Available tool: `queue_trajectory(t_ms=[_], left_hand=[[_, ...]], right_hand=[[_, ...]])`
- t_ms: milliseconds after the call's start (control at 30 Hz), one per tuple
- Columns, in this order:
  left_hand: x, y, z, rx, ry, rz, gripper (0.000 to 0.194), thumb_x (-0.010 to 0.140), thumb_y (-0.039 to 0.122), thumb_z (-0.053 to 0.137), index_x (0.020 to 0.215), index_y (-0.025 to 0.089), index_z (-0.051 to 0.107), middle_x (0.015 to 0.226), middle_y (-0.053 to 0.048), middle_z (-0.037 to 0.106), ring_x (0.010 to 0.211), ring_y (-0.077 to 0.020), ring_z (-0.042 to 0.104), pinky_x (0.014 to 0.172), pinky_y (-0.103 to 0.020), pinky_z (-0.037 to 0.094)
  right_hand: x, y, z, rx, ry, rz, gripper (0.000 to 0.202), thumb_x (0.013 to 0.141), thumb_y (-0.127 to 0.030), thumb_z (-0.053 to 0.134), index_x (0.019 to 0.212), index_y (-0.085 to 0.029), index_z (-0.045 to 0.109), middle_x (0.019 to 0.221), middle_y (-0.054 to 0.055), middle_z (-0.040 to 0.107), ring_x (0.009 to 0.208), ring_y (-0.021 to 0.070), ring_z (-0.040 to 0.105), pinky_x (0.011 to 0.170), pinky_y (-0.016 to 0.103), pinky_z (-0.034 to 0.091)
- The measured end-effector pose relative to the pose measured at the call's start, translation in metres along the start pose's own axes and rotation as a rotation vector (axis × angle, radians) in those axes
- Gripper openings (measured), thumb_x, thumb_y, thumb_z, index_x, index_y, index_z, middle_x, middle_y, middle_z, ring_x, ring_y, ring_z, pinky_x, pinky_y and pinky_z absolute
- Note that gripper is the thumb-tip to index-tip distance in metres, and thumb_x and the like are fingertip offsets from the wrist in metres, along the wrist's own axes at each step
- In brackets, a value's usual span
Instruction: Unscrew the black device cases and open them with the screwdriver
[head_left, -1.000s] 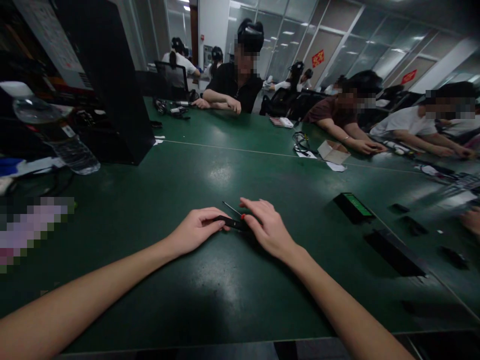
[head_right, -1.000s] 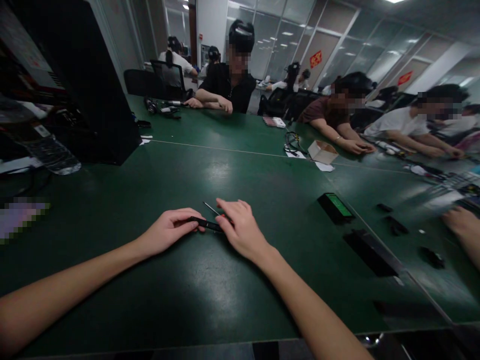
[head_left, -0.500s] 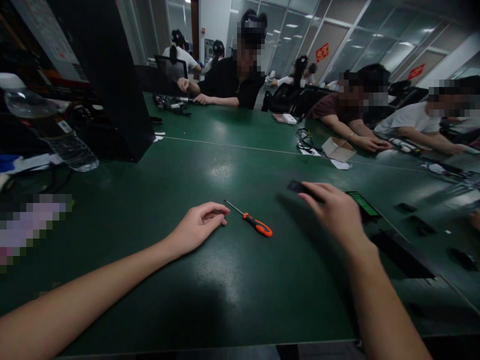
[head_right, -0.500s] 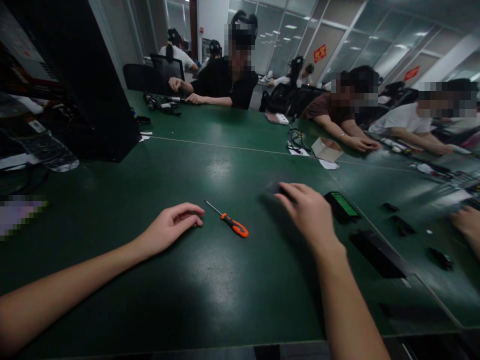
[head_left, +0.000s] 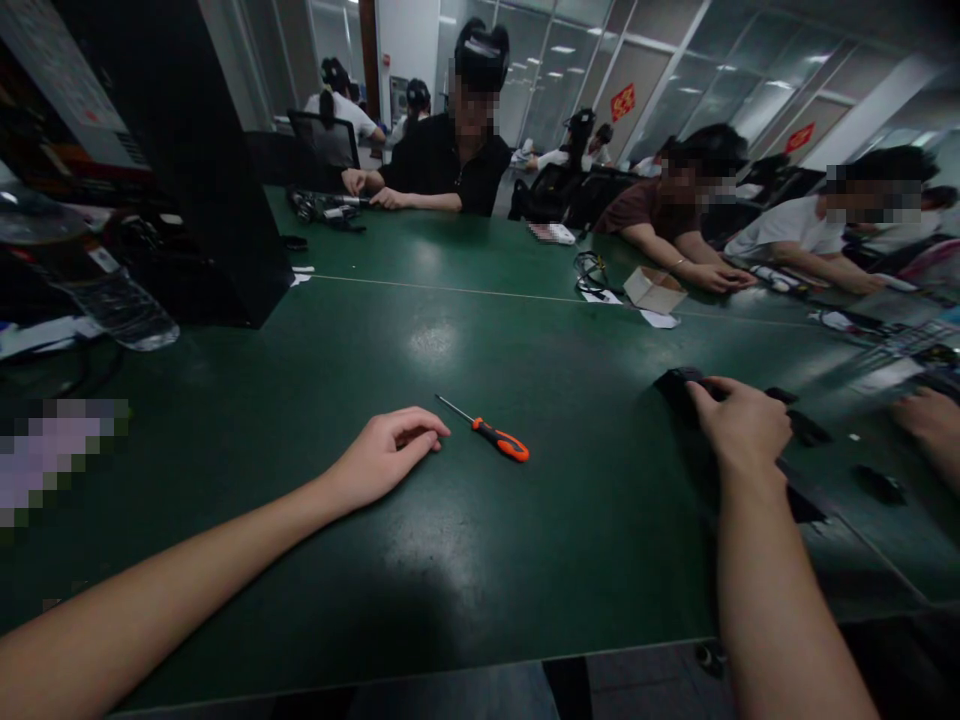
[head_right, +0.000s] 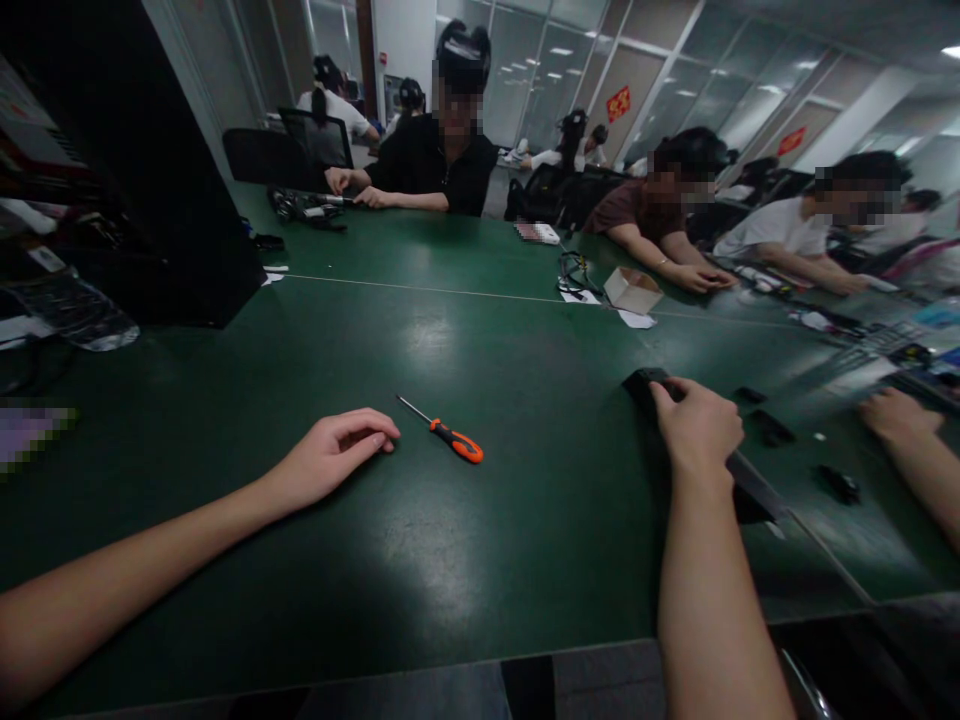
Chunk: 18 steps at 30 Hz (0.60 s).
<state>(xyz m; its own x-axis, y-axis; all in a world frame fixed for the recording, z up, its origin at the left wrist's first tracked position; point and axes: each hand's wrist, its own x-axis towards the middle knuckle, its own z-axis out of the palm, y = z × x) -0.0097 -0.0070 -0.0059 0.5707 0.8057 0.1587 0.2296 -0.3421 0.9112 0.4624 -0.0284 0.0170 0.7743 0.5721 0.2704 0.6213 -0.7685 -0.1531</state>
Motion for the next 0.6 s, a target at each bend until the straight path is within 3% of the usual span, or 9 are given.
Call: queue_trajectory(t_ms=[300, 600], left_hand=[[-0.0008, 0.0026, 0.0011, 0.022, -0.027, 0.04, 0.021, 0.096, 0.022, 0.053, 0.101, 0.017, 0.073, 0.101, -0.007, 0.07, 0.088, -0.0174, 0.067, 0.081, -0.031, 0.053], [-0.0011, 0.004, 0.0006, 0.078, -0.041, 0.052, 0.021, 0.096, 0.022, 0.053, 0.098, 0.017, 0.074, 0.1, -0.006, 0.072, 0.089, -0.018, 0.067, 0.083, -0.032, 0.052]], right_hand=[[0.0, -0.0016, 0.0043, 0.012, -0.015, -0.035, 0.047, 0.095, -0.055, 0.053, 0.13, -0.03, 0.071, 0.12, 0.017, 0.072, 0.11, 0.0353, 0.066, 0.084, 0.041, 0.049], [0.0053, -0.0006, 0.0084, 0.035, -0.064, -0.15, 0.047, 0.098, -0.039, 0.046, 0.13, -0.017, 0.071, 0.115, 0.022, 0.072, 0.107, 0.0347, 0.064, 0.087, 0.041, 0.045]])
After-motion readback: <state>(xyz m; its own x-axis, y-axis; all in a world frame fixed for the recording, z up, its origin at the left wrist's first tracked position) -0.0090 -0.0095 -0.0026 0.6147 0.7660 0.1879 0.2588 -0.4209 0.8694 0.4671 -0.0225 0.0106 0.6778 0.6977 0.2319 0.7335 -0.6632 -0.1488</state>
